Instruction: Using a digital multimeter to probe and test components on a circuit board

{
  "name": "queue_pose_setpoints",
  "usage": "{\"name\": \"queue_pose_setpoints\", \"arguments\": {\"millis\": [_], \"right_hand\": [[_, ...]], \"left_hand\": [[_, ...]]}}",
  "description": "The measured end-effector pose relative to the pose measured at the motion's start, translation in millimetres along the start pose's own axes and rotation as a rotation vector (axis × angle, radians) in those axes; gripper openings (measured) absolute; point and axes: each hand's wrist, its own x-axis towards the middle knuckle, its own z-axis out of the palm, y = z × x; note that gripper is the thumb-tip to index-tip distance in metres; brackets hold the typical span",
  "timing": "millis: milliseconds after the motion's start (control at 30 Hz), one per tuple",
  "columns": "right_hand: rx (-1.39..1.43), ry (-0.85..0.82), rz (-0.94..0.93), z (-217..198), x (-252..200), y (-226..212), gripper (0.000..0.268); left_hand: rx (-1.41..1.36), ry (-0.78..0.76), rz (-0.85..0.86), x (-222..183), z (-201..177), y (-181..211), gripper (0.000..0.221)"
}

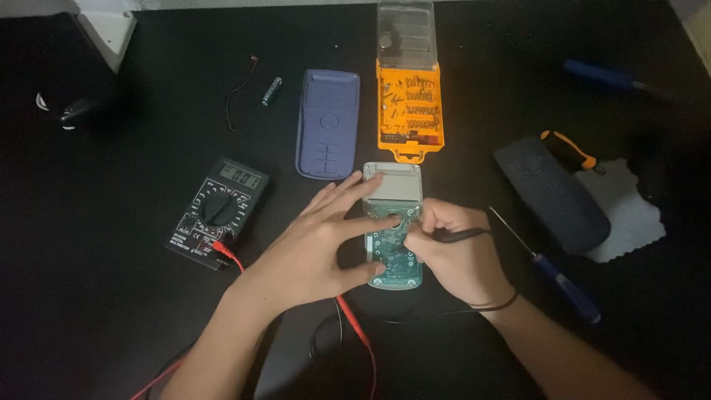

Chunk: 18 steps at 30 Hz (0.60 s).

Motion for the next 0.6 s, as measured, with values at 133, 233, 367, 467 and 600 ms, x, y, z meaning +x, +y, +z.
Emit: {"name": "queue_pose_setpoints", "arguments": {"millis": [133,233,367,467,600], "right_hand": [[-0.003,-0.001,0.027,0,0,-1,0.029],[-0.020,0.011,0.022,0,0,0,0.031],[0.021,-0.004,-0.016,0,0,0,0.030],[-0.026,0.009,0.041,-3,2,5,0.025],[0.783,0.223,0.351,-2,7,10,0.034]], "left_hand": [[-0.006,0.003,0.005,-1,0,-1,0.049],[0.005,0.016,0.020,0,0,0,0.048],[-0.001,0.006,0.004,0,0,0,0.049],[0.001,0.000,0.013,0,0,-1,0.050],[-0.004,-0.003,0.027,-1,0,-3,0.049]]}}
